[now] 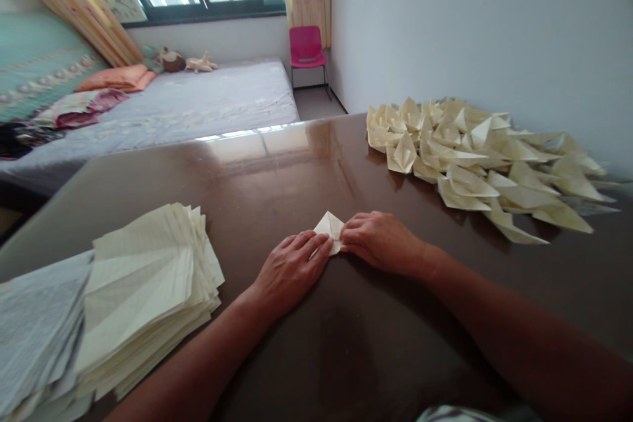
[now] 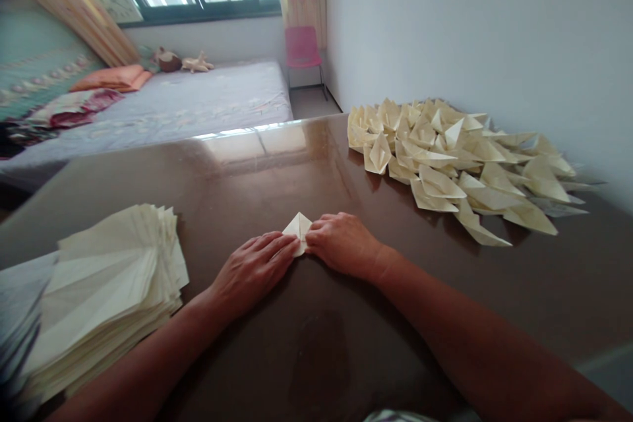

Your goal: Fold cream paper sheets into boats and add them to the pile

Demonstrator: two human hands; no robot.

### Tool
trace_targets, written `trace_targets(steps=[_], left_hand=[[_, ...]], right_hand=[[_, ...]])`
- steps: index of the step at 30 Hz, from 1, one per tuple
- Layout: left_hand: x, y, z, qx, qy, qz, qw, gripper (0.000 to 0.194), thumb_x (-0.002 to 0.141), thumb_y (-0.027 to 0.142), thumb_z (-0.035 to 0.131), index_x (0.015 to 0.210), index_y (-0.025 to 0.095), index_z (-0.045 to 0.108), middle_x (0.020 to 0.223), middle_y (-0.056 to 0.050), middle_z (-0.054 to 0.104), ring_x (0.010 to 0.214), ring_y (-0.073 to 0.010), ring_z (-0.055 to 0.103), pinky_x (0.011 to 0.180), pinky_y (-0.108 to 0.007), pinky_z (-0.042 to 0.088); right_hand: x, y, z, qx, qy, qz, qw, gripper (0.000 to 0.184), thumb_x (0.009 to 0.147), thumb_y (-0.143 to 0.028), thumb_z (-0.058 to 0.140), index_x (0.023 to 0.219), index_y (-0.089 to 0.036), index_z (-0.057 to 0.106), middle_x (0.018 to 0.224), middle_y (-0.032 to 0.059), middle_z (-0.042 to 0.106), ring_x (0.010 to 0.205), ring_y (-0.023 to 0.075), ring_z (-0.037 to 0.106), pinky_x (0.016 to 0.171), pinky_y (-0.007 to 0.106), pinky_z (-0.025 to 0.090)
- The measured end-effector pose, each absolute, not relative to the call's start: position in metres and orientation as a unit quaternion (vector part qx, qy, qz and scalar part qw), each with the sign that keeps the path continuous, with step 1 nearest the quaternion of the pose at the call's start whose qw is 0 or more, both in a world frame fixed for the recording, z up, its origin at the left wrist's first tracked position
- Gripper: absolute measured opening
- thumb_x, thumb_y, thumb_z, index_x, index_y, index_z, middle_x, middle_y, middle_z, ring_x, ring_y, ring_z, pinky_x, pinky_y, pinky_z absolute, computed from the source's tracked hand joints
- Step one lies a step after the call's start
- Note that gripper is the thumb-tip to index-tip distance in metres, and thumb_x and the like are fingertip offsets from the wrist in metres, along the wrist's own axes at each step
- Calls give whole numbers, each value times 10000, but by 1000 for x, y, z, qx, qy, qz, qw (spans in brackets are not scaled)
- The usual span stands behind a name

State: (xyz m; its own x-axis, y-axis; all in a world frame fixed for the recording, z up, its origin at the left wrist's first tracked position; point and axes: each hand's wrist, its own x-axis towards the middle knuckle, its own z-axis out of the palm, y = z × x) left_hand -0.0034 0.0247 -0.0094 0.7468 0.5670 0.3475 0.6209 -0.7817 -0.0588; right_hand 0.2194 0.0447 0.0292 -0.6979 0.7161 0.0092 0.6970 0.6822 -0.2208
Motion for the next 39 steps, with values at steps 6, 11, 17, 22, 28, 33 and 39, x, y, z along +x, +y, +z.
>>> trace_targets(steps=[6, 11, 17, 22, 28, 33, 39], left_hand=[[-4, 27, -14, -934, -313, -133, 110, 256, 925, 219, 517, 1171, 174, 571, 1150, -43, 649, 1032, -209, 573, 818, -348, 474], [-4, 27, -9, -931, -317, -132, 128, 166, 935, 208, 496, 1064, 159, 589, 1038, -40, 666, 968, -197, 586, 774, -328, 469], [-1, 21, -8, -931, -327, -123, 107, 143, 940, 214, 478, 1005, 179, 599, 925, -19, 665, 875, -172, 585, 690, -294, 452], [-4, 23, -9, -920, -366, -139, 19, 185, 957, 281, 457, 1021, 237, 624, 1010, 10, 674, 902, -156, 568, 729, -270, 453], [-11, 34, -9, -881, -427, -164, -118, 252, 967, 324, 427, 1001, 257, 668, 958, 3, 683, 878, -149, 563, 756, -256, 451], [-10, 39, -14, -850, -470, -178, -159, 268, 965, 334, 421, 1008, 238, 669, 907, -11, 669, 870, -157, 576, 777, -268, 452], [-7, 38, -18, -843, -495, -167, -127, 282, 962, 315, 408, 1144, 253, 615, 961, -22, 633, 897, -165, 587, 808, -286, 469]], right_hand=[[216, 41, 29, -394, -914, 94, 35, 285, 958, -337, 441, 863, -192, 667, 894, 49, 698, 890, 180, 600, 747, 286, 365], [212, 39, 24, -411, -906, 66, 73, 388, 887, -532, 516, 1037, -193, 630, 1018, 75, 680, 946, 212, 583, 751, 315, 339], [210, 40, 17, -365, -930, 29, 34, 157, 938, -251, 503, 911, -208, 651, 1004, 49, 692, 946, 191, 557, 758, 322, 309], [215, 44, 18, -338, -939, 55, 38, 154, 929, -254, 525, 909, -204, 669, 971, 47, 702, 960, 193, 552, 759, 306, 329], [219, 53, 10, -396, -892, 181, 119, 211, 937, -268, 492, 920, -228, 699, 878, 34, 708, 863, 160, 588, 748, 257, 391], [221, 60, -2, -425, -850, 265, 166, 175, 906, -264, 528, 918, -218, 696, 891, 26, 706, 830, 151, 620, 754, 241, 412], [217, 58, -2, -476, -836, 224, 154, 163, 888, -225, 536, 1002, -225, 652, 973, 29, 658, 835, 137, 607, 763, 236, 411]])
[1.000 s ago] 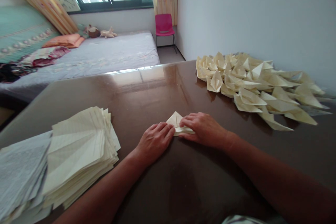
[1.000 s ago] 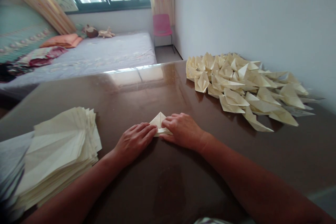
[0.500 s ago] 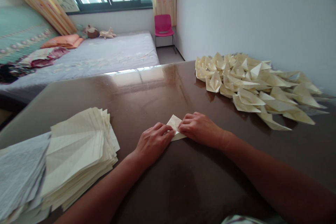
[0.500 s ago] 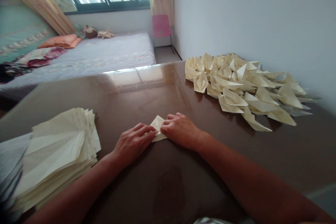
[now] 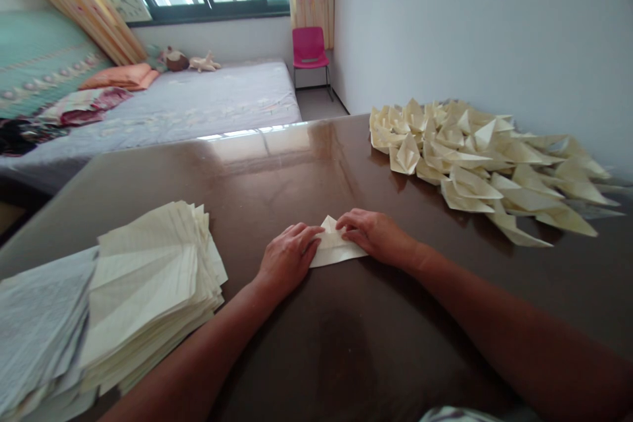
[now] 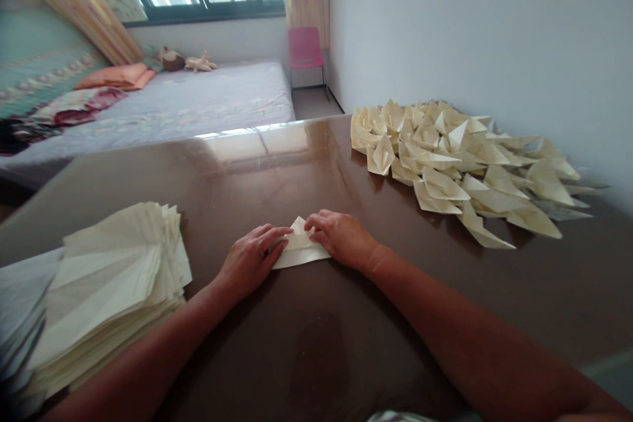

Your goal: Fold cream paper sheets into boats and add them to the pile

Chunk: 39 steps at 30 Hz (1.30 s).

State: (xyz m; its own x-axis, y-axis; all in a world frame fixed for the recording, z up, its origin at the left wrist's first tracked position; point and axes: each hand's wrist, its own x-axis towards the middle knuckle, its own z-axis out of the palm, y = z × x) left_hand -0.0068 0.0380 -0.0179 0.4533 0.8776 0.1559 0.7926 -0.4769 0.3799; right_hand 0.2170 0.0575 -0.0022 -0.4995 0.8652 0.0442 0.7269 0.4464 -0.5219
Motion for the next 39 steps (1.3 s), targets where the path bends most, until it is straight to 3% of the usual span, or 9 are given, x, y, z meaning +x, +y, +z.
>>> trace_targets(steps=[7, 14, 18, 24, 29, 34, 39], left_hand=[[-5, 35, -19, 854, 487, 173, 65, 303, 948, 229, 409, 1200, 240, 577, 1044, -38, 565, 877, -132, 574, 777, -254, 503], [0, 24, -10, 910, 383, 137, -72, 319, 931, 187, 476, 1240, 205, 555, 1219, -91, 567, 1145, -233, 472, 921, -373, 466], [5, 14, -9, 940, 307, 108, -100, 291, 961, 169, 402, 1182, 137, 588, 1219, -100, 600, 1163, -228, 495, 962, -365, 442], [8, 11, -14, 935, 342, 63, -73, 343, 953, 177, 419, 1275, 140, 530, 1319, -96, 555, 1178, -222, 508, 943, -340, 480], [8, 7, -8, 923, 376, 13, -83, 362, 937, 162, 437, 1288, 136, 517, 1316, -109, 544, 1133, -225, 521, 868, -321, 531], [9, 3, -5, 912, 395, -6, -111, 338, 892, 109, 471, 1214, 55, 559, 1199, -157, 572, 1055, -241, 531, 854, -327, 534], [11, 3, -3, 909, 403, -16, -104, 439, 905, 140, 454, 1344, 154, 452, 1084, -114, 575, 956, -225, 539, 729, -319, 545]], right_hand=[[215, 58, 0, -489, -842, 192, 120, 129, 904, -247, 529, 991, -218, 619, 982, 19, 642, 863, 126, 598, 756, 224, 405], [215, 60, -3, -476, -854, 172, 119, 165, 935, -267, 479, 932, -210, 634, 930, 21, 637, 858, 127, 591, 762, 225, 394], [215, 61, -6, -475, -854, 173, 125, 147, 927, -264, 493, 912, -205, 627, 915, 19, 634, 842, 122, 587, 761, 219, 390], [215, 61, -6, -475, -852, 178, 127, 149, 926, -263, 491, 912, -206, 627, 913, 16, 634, 847, 125, 586, 747, 221, 385], [215, 60, -5, -477, -850, 180, 128, 150, 927, -259, 486, 908, -203, 624, 909, 17, 632, 836, 125, 586, 741, 219, 386], [215, 59, -4, -476, -851, 180, 128, 145, 927, -247, 486, 908, -204, 623, 914, 15, 631, 840, 123, 586, 751, 220, 387], [215, 60, -7, -471, -857, 169, 128, 161, 941, -266, 482, 906, -197, 624, 916, 19, 623, 849, 122, 577, 754, 221, 390]])
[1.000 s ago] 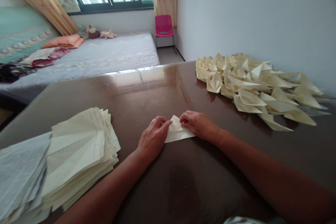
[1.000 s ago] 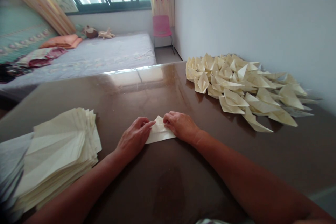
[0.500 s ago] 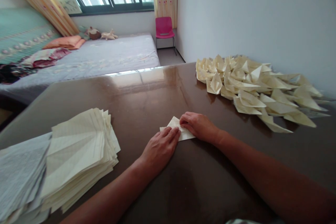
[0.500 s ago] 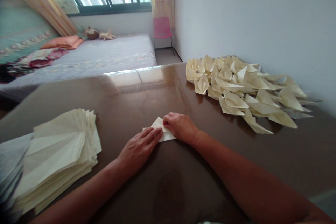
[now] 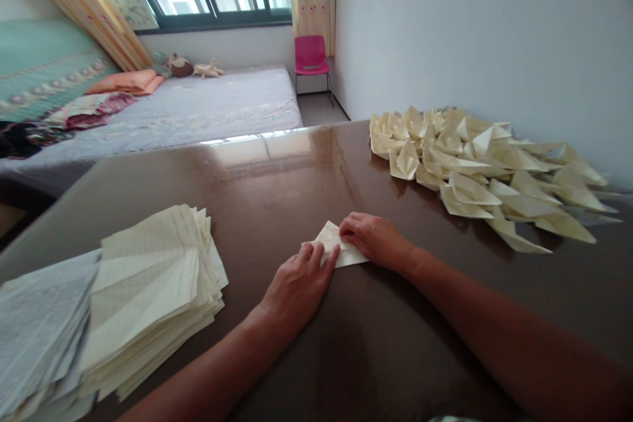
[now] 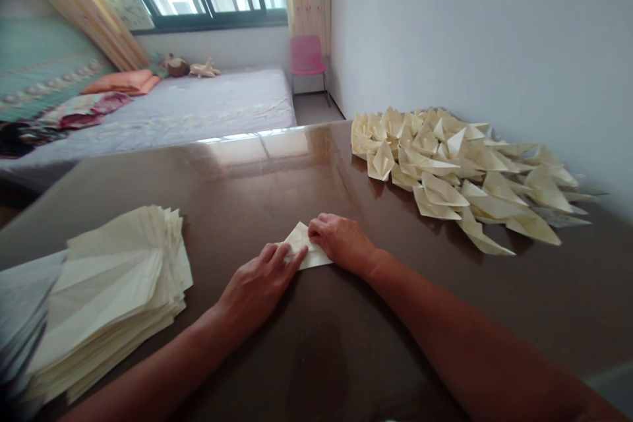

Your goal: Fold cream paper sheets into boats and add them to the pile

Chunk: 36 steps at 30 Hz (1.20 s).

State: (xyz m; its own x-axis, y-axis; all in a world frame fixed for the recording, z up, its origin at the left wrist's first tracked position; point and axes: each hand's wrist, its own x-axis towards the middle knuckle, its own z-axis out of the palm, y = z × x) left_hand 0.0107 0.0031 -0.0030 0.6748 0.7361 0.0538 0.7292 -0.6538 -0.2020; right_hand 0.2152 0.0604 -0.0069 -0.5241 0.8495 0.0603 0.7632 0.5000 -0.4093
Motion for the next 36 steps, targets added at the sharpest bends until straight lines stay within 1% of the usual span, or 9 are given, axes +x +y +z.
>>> trace_targets(steps=[4, 8, 12, 16, 19, 23, 31, 34, 36], left_hand=[[11, 3, -4, -908, -407, 13, 102, 466, 906, 159, 466, 1369, 185, 419, 1090, -100, 567, 959, -236, 531, 719, -336, 546], [11, 3, -9, -906, -410, -5, 105, 439, 902, 139, 472, 1337, 187, 443, 1225, -105, 525, 1018, -231, 509, 765, -340, 542], [11, 2, -10, -910, -401, -8, 105, 391, 902, 132, 469, 1292, 165, 479, 1279, -110, 501, 1035, -219, 495, 782, -329, 537], [10, 3, -8, -912, -395, -2, 107, 425, 903, 141, 472, 1327, 161, 455, 1314, -98, 499, 1027, -215, 492, 794, -330, 539], [10, 3, -7, -913, -392, 2, 113, 443, 908, 145, 464, 1350, 157, 441, 1340, -92, 496, 1038, -218, 494, 782, -326, 546], [9, 4, -4, -909, -398, 18, 126, 429, 894, 105, 453, 1322, 104, 477, 1341, -119, 502, 1022, -225, 513, 766, -326, 555], [11, 2, -3, -901, -412, 43, 125, 398, 879, 74, 448, 1263, -1, 519, 1197, -181, 568, 1018, -251, 536, 768, -325, 559], [11, 1, -4, -900, -415, 39, 126, 389, 882, 81, 455, 1259, 16, 525, 1168, -175, 573, 1007, -250, 543, 768, -330, 554], [11, 2, -4, -902, -412, 29, 122, 420, 894, 106, 460, 1312, 84, 491, 1172, -151, 570, 1001, -243, 548, 750, -334, 552]], right_hand=[[213, 58, -1, -452, -878, 111, 115, 182, 952, -259, 470, 917, -183, 632, 926, 38, 623, 886, 146, 549, 776, 248, 396], [209, 42, 17, -411, -908, 14, 79, 145, 926, -238, 516, 966, -199, 650, 1061, 73, 621, 1021, 218, 494, 854, 338, 380], [205, 21, 29, -380, -925, 7, -2, 247, 914, -172, 501, 1138, -155, 604, 1021, 98, 637, 931, 225, 537, 760, 343, 419], [204, 11, 31, -390, -919, -11, -48, 306, 924, -165, 461, 1206, -127, 574, 1087, 130, 628, 973, 254, 540, 747, 369, 423], [204, 9, 33, -407, -911, -24, -66, 288, 923, -159, 444, 1165, -125, 597, 1097, 140, 627, 983, 266, 539, 741, 385, 413], [205, 8, 37, -438, -894, -29, -89, 274, 905, -137, 441, 1108, -112, 622, 1054, 150, 632, 953, 280, 548, 723, 414, 399], [207, 7, 42, -478, -872, -12, -109, 246, 879, -102, 449, 984, -116, 670, 962, 161, 634, 906, 285, 557, 714, 435, 381], [207, 8, 41, -485, -868, -10, -105, 222, 875, -104, 466, 935, -127, 679, 937, 155, 635, 899, 284, 559, 702, 426, 374], [206, 10, 40, -490, -866, -13, -100, 207, 883, -117, 473, 906, -136, 678, 930, 145, 638, 902, 280, 561, 707, 419, 372]])
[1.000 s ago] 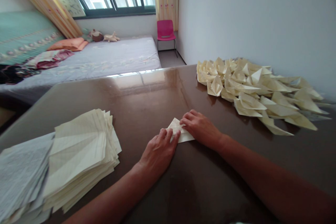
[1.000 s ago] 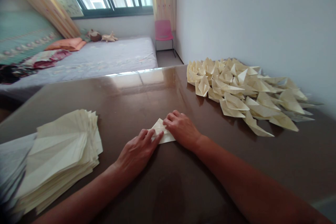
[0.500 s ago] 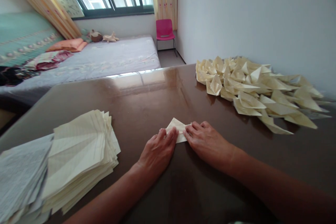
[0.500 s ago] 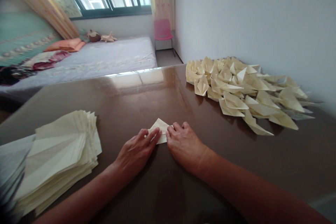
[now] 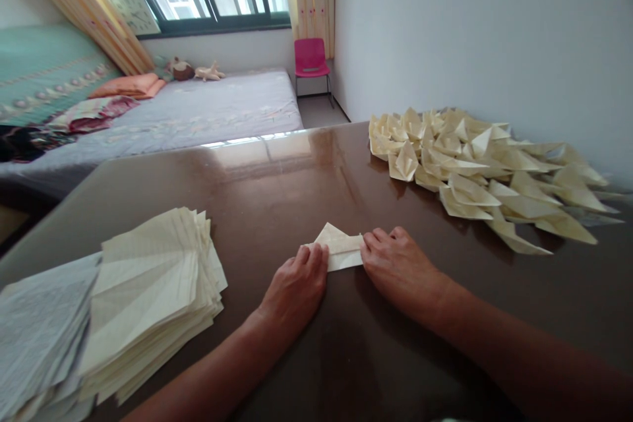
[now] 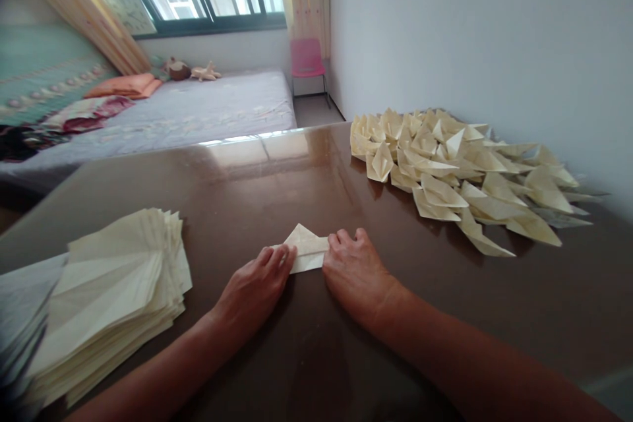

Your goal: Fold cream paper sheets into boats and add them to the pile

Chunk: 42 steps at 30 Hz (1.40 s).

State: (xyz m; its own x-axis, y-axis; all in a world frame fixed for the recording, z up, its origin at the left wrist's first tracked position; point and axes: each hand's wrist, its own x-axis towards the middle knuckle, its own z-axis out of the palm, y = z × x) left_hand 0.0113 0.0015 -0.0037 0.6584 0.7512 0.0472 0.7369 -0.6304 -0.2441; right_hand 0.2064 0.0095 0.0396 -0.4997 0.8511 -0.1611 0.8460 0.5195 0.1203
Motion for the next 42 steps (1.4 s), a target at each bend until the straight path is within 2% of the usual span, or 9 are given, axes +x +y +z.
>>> trace_targets(steps=[6, 9, 12, 16, 22, 25, 29, 33, 42], left_hand=[[9, 6, 1, -901, -421, 10, 107, 408, 922, 198, 477, 1327, 253, 481, 1134, -74, 588, 926, -204, 563, 696, -301, 531], [6, 11, 2, -902, -422, -4, 94, 385, 924, 204, 479, 1302, 273, 504, 1131, -62, 597, 919, -198, 565, 696, -294, 525], [4, 15, -2, -904, -418, -39, 77, 367, 921, 198, 488, 1278, 277, 529, 1176, -60, 588, 1051, -220, 539, 815, -333, 522], [1, 18, -8, -907, -409, -72, 64, 361, 917, 188, 494, 1267, 260, 545, 1233, -64, 576, 1176, -241, 484, 944, -379, 483], [-1, 19, -8, -897, -427, -55, 95, 382, 908, 198, 512, 1287, 243, 530, 1279, -68, 571, 1053, -241, 563, 803, -361, 539], [-1, 19, -6, -892, -433, -63, 117, 352, 907, 193, 514, 1256, 220, 555, 1261, -73, 586, 1093, -255, 549, 833, -378, 529], [0, 21, -6, -903, -407, -58, 126, 299, 919, 170, 485, 1199, 154, 589, 1232, -98, 598, 1141, -257, 524, 922, -387, 496], [3, 21, -8, -907, -404, -18, 116, 345, 928, 161, 463, 1260, 117, 543, 1206, -119, 601, 1052, -236, 561, 846, -343, 532], [4, 23, -7, -906, -399, -10, 138, 376, 914, 137, 475, 1285, 94, 514, 1141, -127, 611, 966, -227, 580, 736, -319, 559]], right_hand=[[201, 10, 34, 437, 898, 29, 51, 244, 912, -151, 471, 1112, -152, 611, 1052, 112, 632, 948, 248, 549, 719, 380, 377], [203, 14, 33, 468, 881, 27, 63, 202, 906, -146, 480, 1038, -172, 630, 995, 89, 637, 912, 247, 561, 697, 362, 374], [208, 20, 31, 503, 862, 24, 58, 162, 914, -173, 483, 970, -205, 632, 986, 72, 631, 891, 239, 571, 679, 340, 371], [212, 28, 26, 515, 856, 18, 43, 150, 926, -201, 480, 993, -225, 612, 999, 67, 627, 901, 227, 574, 682, 317, 373], [210, 42, 14, 491, 871, 12, -2, 222, 941, -188, 455, 1126, -232, 571, 1114, 70, 616, 973, 212, 558, 757, 304, 389], [210, 48, 9, 483, 875, 4, -28, 226, 944, -195, 456, 1133, -235, 574, 1187, 68, 594, 1037, 205, 537, 794, 291, 390], [211, 52, 6, 509, 860, -10, -43, 200, 965, -252, 424, 1027, -221, 611, 1105, 67, 613, 983, 190, 561, 769, 280, 394], [213, 53, 6, 519, 852, -45, -53, 255, 974, -334, 406, 976, -220, 633, 997, 63, 629, 951, 183, 576, 779, 272, 395], [216, 56, 0, 529, 840, -76, -89, 229, 948, -354, 461, 985, -224, 645, 979, 42, 635, 854, 161, 604, 738, 252, 403]])
